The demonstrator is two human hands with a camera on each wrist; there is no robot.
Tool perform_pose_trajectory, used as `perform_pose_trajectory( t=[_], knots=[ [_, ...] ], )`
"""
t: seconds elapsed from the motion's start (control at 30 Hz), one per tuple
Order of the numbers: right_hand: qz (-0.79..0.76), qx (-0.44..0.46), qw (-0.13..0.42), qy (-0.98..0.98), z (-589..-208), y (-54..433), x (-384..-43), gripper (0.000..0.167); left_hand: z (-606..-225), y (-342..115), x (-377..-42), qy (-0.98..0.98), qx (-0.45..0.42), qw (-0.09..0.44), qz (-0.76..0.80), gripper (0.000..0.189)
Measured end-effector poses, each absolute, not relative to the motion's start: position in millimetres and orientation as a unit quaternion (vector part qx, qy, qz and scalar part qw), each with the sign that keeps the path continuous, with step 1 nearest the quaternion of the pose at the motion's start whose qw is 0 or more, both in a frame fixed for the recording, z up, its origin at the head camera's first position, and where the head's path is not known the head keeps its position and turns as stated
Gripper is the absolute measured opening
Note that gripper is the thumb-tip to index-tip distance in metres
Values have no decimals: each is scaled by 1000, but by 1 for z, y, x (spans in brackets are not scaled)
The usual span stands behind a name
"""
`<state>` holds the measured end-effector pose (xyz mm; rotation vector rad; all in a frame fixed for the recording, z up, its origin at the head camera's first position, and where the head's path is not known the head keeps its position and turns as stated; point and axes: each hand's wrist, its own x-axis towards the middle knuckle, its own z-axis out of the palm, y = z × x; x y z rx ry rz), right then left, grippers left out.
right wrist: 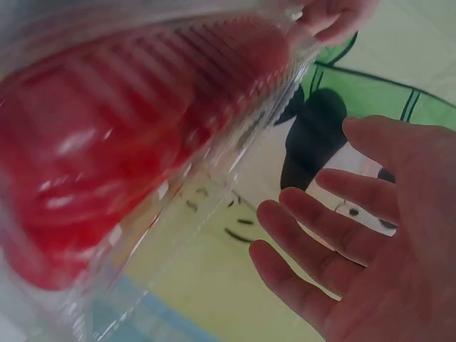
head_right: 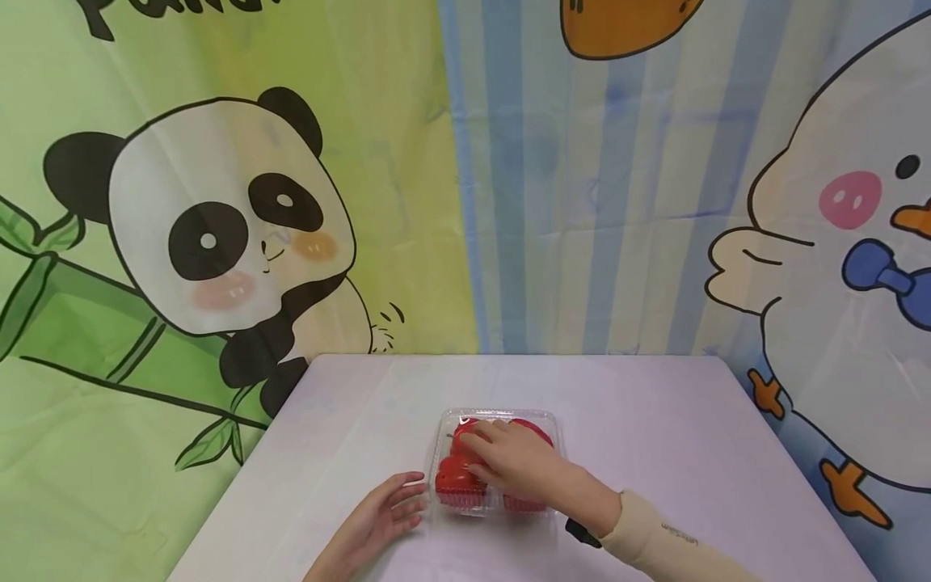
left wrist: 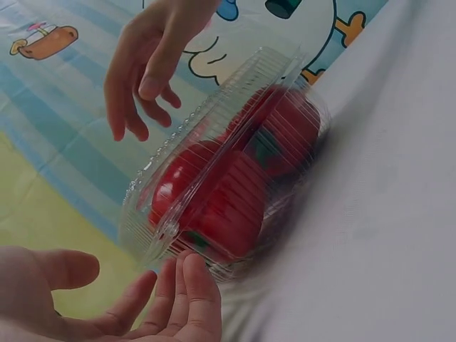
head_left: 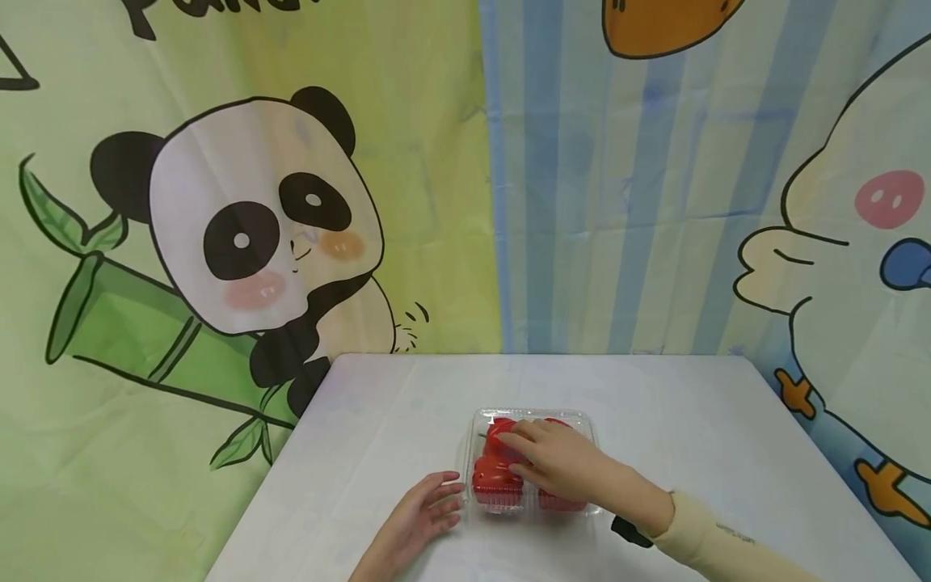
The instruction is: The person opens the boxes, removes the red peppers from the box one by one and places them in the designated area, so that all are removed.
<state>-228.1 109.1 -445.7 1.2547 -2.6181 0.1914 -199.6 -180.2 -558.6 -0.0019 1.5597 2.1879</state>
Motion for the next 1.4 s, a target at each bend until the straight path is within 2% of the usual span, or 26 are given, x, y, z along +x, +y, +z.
perform_pose_trajectory(
  t=[0.3,0.57,0.7,1.1,1.4],
  knots=[
    [25,462,124,-878,-448,77,-215,43,-556,-176,-198,563,19,243,790,52],
    [-11,499,179,-848,-460,55,-213,33,-556,-176,-200,558,37,255,789,43],
    [-18,499,187,-846,-466,49,-215,34,-556,-176,-202,551,43,269,789,38],
    [-26,513,163,-842,-476,35,-219,35,-555,-177,-205,556,41,288,779,28],
    [-12,534,161,-830,-484,30,-217,19,-558,-182,-204,571,45,298,763,24]
  ],
)
